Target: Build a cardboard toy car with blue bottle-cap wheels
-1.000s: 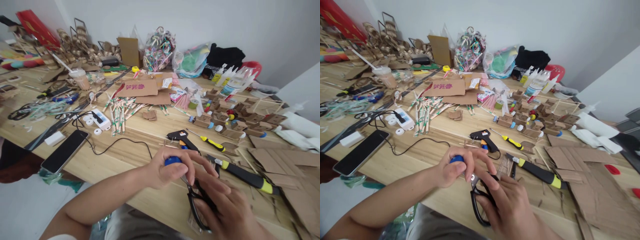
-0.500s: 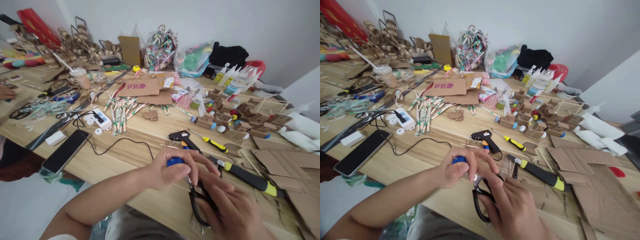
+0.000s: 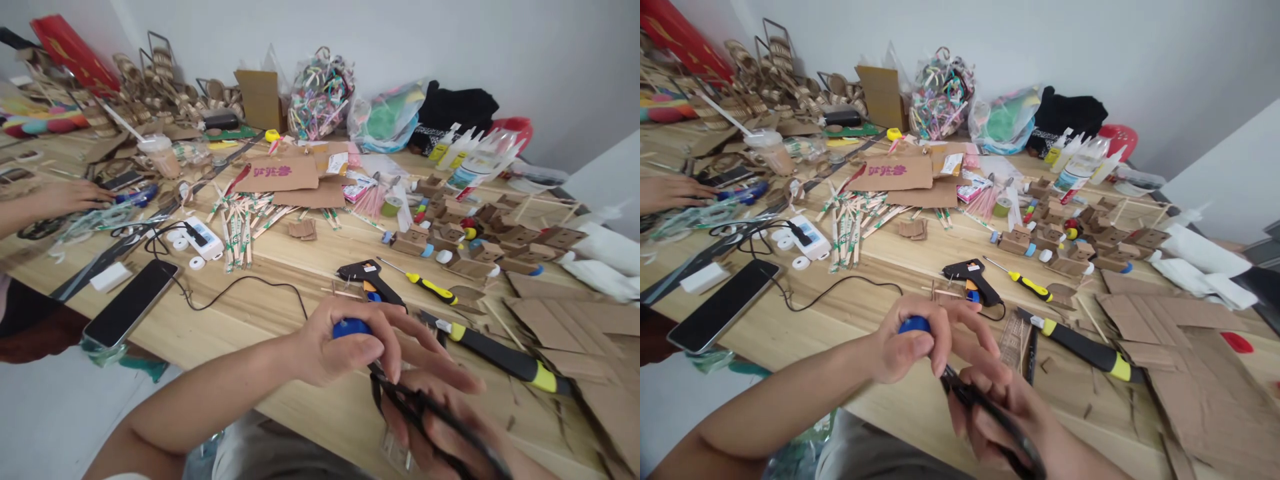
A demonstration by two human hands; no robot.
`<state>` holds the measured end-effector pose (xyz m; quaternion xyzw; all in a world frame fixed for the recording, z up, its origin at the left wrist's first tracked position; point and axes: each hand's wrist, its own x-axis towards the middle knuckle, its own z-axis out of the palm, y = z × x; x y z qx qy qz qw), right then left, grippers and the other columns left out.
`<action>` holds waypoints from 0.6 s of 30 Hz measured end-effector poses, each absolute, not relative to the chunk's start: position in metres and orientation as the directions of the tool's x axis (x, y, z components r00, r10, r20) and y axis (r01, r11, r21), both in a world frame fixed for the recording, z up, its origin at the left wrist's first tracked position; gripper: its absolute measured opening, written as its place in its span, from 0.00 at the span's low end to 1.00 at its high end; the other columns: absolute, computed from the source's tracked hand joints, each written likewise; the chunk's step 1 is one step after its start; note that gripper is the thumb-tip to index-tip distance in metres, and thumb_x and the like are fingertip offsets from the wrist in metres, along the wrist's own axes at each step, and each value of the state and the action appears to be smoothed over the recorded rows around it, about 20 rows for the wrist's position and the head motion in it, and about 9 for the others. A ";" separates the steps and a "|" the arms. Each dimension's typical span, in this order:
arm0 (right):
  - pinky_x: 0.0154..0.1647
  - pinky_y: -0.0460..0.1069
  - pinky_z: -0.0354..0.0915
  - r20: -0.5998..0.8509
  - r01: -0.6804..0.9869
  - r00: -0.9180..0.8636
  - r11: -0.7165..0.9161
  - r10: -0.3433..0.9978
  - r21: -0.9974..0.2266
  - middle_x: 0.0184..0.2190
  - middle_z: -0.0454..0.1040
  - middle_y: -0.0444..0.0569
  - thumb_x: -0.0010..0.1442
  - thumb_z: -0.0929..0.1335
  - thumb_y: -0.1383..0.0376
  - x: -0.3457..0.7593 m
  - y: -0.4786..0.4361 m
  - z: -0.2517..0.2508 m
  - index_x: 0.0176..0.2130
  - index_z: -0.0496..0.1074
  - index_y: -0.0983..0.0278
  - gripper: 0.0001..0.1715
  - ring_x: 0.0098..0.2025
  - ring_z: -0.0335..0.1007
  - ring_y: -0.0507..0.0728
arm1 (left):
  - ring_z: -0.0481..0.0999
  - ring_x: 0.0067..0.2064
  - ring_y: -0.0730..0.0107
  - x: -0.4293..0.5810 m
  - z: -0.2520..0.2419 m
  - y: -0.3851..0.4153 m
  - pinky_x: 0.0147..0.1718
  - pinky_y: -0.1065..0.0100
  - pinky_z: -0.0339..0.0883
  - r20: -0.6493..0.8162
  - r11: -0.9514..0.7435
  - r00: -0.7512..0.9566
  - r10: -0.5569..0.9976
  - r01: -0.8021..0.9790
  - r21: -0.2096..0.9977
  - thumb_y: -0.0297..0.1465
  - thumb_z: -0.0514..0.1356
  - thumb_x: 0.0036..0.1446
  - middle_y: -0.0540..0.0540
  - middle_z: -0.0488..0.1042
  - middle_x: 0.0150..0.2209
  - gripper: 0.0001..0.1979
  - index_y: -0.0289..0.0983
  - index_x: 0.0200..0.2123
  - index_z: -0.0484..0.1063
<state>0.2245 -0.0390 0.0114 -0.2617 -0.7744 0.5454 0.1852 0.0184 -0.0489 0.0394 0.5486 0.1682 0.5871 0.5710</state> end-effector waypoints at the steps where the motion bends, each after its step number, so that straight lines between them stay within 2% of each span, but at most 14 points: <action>1: 0.17 0.45 0.62 0.099 0.205 -0.778 0.400 0.621 -0.893 0.23 0.74 0.48 0.73 0.57 0.40 0.224 -0.037 0.017 0.37 0.77 0.62 0.36 0.20 0.68 0.53 | 0.84 0.46 0.56 0.019 0.039 -0.049 0.61 0.56 0.63 0.453 -0.291 0.250 0.856 -0.493 0.820 0.49 0.61 0.65 0.36 0.85 0.38 0.26 0.37 0.22 0.72; 2: 0.20 0.46 0.66 0.236 0.204 -0.762 0.569 0.603 -0.797 0.25 0.77 0.50 0.74 0.61 0.46 0.224 -0.034 0.024 0.39 0.77 0.63 0.28 0.24 0.72 0.55 | 0.84 0.47 0.56 0.020 0.039 -0.049 0.60 0.56 0.64 0.454 -0.289 0.243 0.858 -0.501 0.815 0.49 0.61 0.65 0.36 0.85 0.38 0.25 0.37 0.22 0.72; 4: 0.27 0.48 0.71 0.494 0.232 -0.724 0.844 0.482 -0.483 0.26 0.79 0.50 0.73 0.65 0.59 0.224 -0.029 0.037 0.41 0.77 0.63 0.14 0.26 0.76 0.57 | 0.83 0.48 0.56 0.021 0.040 -0.048 0.58 0.58 0.66 0.447 -0.279 0.228 0.865 -0.523 0.806 0.48 0.61 0.65 0.38 0.85 0.36 0.24 0.37 0.23 0.72; 5: 0.28 0.48 0.72 0.551 0.252 -0.715 0.894 0.430 -0.370 0.25 0.79 0.50 0.72 0.65 0.63 0.223 -0.027 0.041 0.41 0.77 0.63 0.12 0.26 0.76 0.56 | 0.83 0.48 0.56 0.022 0.040 -0.048 0.57 0.58 0.68 0.442 -0.272 0.225 0.868 -0.529 0.804 0.48 0.61 0.65 0.38 0.85 0.36 0.24 0.38 0.23 0.72; 6: 0.28 0.48 0.71 0.550 0.258 -0.717 0.896 0.428 -0.361 0.25 0.78 0.49 0.73 0.65 0.63 0.222 -0.027 0.044 0.39 0.76 0.63 0.12 0.25 0.75 0.56 | 0.83 0.48 0.56 0.022 0.041 -0.048 0.55 0.58 0.69 0.439 -0.267 0.229 0.869 -0.530 0.805 0.48 0.62 0.64 0.38 0.85 0.35 0.24 0.38 0.23 0.72; 7: 0.26 0.47 0.70 0.493 0.248 -0.731 0.856 0.472 -0.453 0.23 0.77 0.48 0.74 0.64 0.60 0.221 -0.028 0.044 0.37 0.76 0.62 0.16 0.24 0.74 0.55 | 0.83 0.48 0.56 0.022 0.041 -0.049 0.55 0.58 0.69 0.437 -0.265 0.234 0.868 -0.526 0.808 0.49 0.62 0.64 0.38 0.85 0.35 0.24 0.38 0.22 0.72; 8: 0.23 0.47 0.68 0.380 0.222 -0.754 0.752 0.536 -0.621 0.22 0.75 0.47 0.74 0.62 0.54 0.220 -0.030 0.043 0.35 0.75 0.61 0.21 0.23 0.71 0.55 | 0.83 0.48 0.55 0.021 0.042 -0.049 0.55 0.58 0.69 0.434 -0.265 0.239 0.869 -0.515 0.815 0.49 0.62 0.64 0.38 0.85 0.35 0.25 0.38 0.22 0.72; 9: 0.20 0.46 0.65 0.222 0.197 -0.788 0.576 0.574 -0.794 0.20 0.72 0.46 0.74 0.60 0.46 0.219 -0.033 0.041 0.33 0.73 0.61 0.28 0.21 0.69 0.54 | 0.83 0.49 0.55 0.021 0.042 -0.049 0.56 0.57 0.69 0.429 -0.266 0.245 0.869 -0.500 0.824 0.49 0.62 0.64 0.37 0.85 0.36 0.25 0.38 0.21 0.71; 10: 0.18 0.46 0.62 0.063 0.182 -0.822 0.365 0.567 -0.913 0.19 0.69 0.45 0.71 0.57 0.38 0.217 -0.036 0.037 0.31 0.71 0.60 0.35 0.19 0.66 0.53 | 0.83 0.49 0.54 0.020 0.042 -0.049 0.58 0.56 0.68 0.425 -0.269 0.245 0.872 -0.484 0.833 0.49 0.62 0.64 0.37 0.85 0.37 0.25 0.38 0.21 0.71; 11: 0.16 0.46 0.59 -0.062 0.177 -0.848 0.169 0.527 -0.970 0.18 0.65 0.44 0.67 0.54 0.31 0.216 -0.038 0.033 0.29 0.69 0.59 0.41 0.18 0.62 0.52 | 0.84 0.49 0.53 0.019 0.041 -0.050 0.60 0.55 0.66 0.423 -0.276 0.242 0.873 -0.470 0.839 0.50 0.61 0.64 0.37 0.85 0.39 0.26 0.38 0.21 0.71; 13: 0.14 0.46 0.55 -0.186 0.191 -0.870 -0.035 0.456 -0.981 0.16 0.59 0.42 0.62 0.50 0.25 0.215 -0.042 0.026 0.26 0.65 0.59 0.46 0.16 0.55 0.51 | 0.85 0.48 0.54 0.017 0.040 -0.050 0.64 0.53 0.62 0.428 -0.291 0.230 0.874 -0.456 0.841 0.50 0.61 0.64 0.36 0.85 0.42 0.26 0.37 0.22 0.72; 16: 0.14 0.46 0.53 -0.196 0.203 -0.886 -0.029 0.420 -0.979 0.16 0.56 0.40 0.63 0.50 0.26 0.219 -0.038 0.025 0.26 0.67 0.60 0.47 0.15 0.52 0.50 | 0.85 0.48 0.53 0.017 0.039 -0.051 0.65 0.52 0.60 0.454 -0.321 0.234 0.860 -0.443 0.837 0.50 0.60 0.65 0.37 0.85 0.41 0.26 0.38 0.22 0.73; 17: 0.14 0.46 0.54 -0.163 0.208 -0.883 0.056 0.440 -0.976 0.16 0.59 0.41 0.65 0.53 0.29 0.221 -0.035 0.027 0.29 0.70 0.60 0.45 0.16 0.54 0.51 | 0.85 0.48 0.53 0.017 0.038 -0.050 0.65 0.53 0.60 0.461 -0.330 0.237 0.855 -0.436 0.837 0.49 0.60 0.65 0.37 0.86 0.40 0.25 0.38 0.22 0.72; 18: 0.16 0.47 0.57 -0.083 0.207 -0.870 0.207 0.486 -0.956 0.17 0.64 0.43 0.68 0.56 0.33 0.223 -0.032 0.031 0.32 0.74 0.61 0.41 0.17 0.59 0.52 | 0.85 0.49 0.53 0.017 0.038 -0.050 0.65 0.54 0.60 0.466 -0.339 0.236 0.853 -0.429 0.837 0.49 0.60 0.65 0.38 0.86 0.38 0.25 0.38 0.22 0.72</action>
